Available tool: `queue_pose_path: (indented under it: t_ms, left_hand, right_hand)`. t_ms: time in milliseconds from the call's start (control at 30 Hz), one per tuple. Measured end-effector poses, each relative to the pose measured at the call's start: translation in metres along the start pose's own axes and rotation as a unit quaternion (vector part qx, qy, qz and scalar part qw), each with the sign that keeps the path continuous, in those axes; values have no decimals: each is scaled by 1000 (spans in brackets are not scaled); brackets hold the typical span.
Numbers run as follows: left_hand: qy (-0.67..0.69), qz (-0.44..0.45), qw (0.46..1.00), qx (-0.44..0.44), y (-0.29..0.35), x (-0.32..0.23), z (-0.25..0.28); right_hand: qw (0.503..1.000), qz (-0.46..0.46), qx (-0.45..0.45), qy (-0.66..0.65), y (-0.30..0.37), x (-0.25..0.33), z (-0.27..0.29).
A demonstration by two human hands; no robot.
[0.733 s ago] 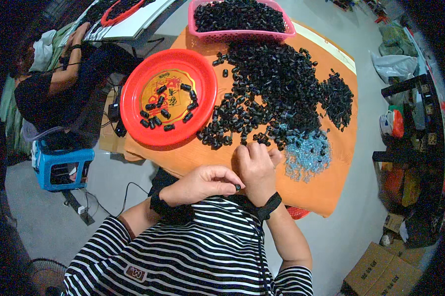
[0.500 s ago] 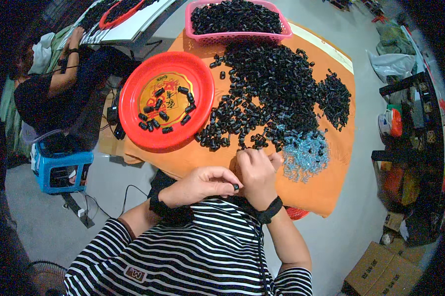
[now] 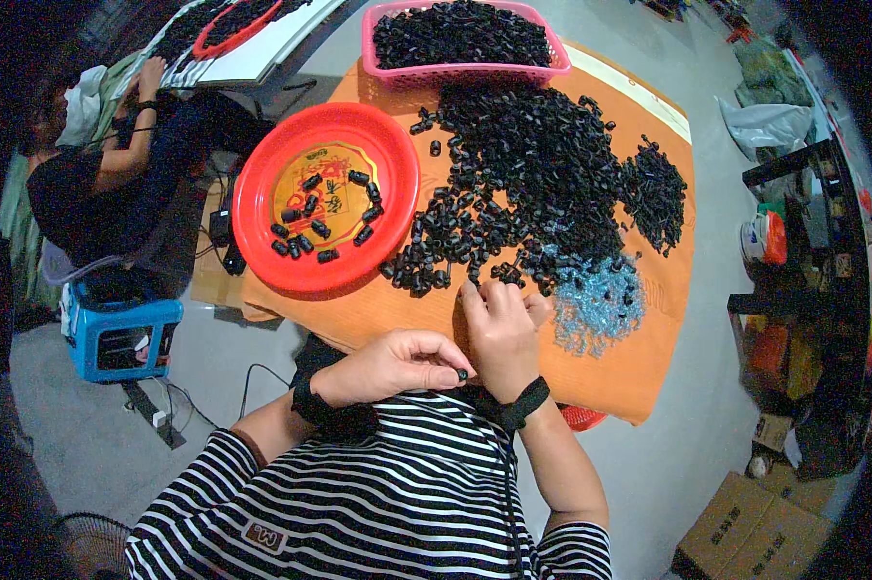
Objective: Manually assembling small black and blue plastic shoe components by pressing them together.
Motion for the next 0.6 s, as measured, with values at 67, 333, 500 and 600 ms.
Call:
queue_pose_path:
  t_ms: [67,333,500,600]
  left_hand:
    - [0,-2,1000,-1,0,-1,1]
    - [-13,-8,1000,-10,0,2,1]
    - [62,-6,997,-45,2,4,11]
    - [63,1,994,-89,2,3,18]
  right_hand:
    - [999,21,26,29,2,5,-5]
    - [995,50,84,-23,8,10,-12]
    - [996,-30,-21,-84,0,-8,16]
    - [964,-122,10,-238,-2,-22,38]
Point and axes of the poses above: each hand's wrist, its own y-axis away from the middle knuckle, its own z-axis out of the back of the hand, x = y × z, the point moved 9 cm from there along -y, towards the middle knuckle, and after that the axes turned 14 degrees about -z, right-handed, at the moved point
